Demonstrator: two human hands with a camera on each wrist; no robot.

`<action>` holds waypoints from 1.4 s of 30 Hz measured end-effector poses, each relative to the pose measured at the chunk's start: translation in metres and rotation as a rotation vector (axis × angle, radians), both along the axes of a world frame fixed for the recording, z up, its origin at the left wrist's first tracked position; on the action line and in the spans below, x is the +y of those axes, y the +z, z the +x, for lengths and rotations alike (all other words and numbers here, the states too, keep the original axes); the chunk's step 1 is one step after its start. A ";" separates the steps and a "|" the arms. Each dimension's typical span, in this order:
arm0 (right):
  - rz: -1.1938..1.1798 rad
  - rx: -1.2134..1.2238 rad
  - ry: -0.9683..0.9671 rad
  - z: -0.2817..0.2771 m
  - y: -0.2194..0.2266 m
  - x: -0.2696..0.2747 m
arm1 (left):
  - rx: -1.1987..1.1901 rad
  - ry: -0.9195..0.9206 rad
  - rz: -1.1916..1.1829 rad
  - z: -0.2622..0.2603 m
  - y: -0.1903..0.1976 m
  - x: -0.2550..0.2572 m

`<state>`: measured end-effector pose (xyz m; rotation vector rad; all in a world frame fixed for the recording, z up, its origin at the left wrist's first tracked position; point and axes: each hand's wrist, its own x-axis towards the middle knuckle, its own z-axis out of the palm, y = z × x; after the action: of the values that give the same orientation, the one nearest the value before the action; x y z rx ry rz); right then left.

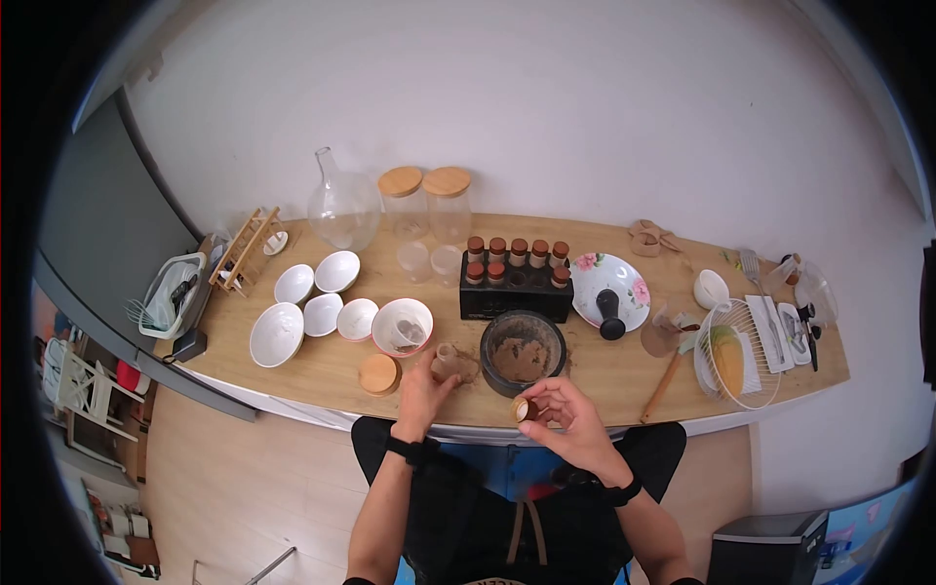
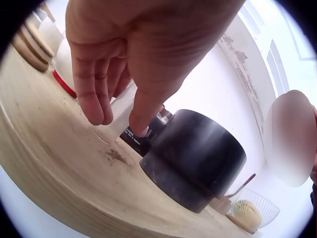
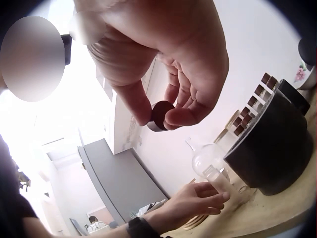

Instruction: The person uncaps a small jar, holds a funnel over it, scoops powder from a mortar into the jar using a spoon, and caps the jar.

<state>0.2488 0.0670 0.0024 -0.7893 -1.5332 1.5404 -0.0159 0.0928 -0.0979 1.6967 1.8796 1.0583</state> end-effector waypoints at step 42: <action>0.457 -0.863 -0.799 0.205 -0.025 0.143 | 0.307 -0.273 -0.107 -0.113 0.041 0.077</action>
<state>0.4535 0.2100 -0.0223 -1.6354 -1.7053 0.2199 -0.1286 0.1694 -0.0572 2.0709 1.7704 0.6091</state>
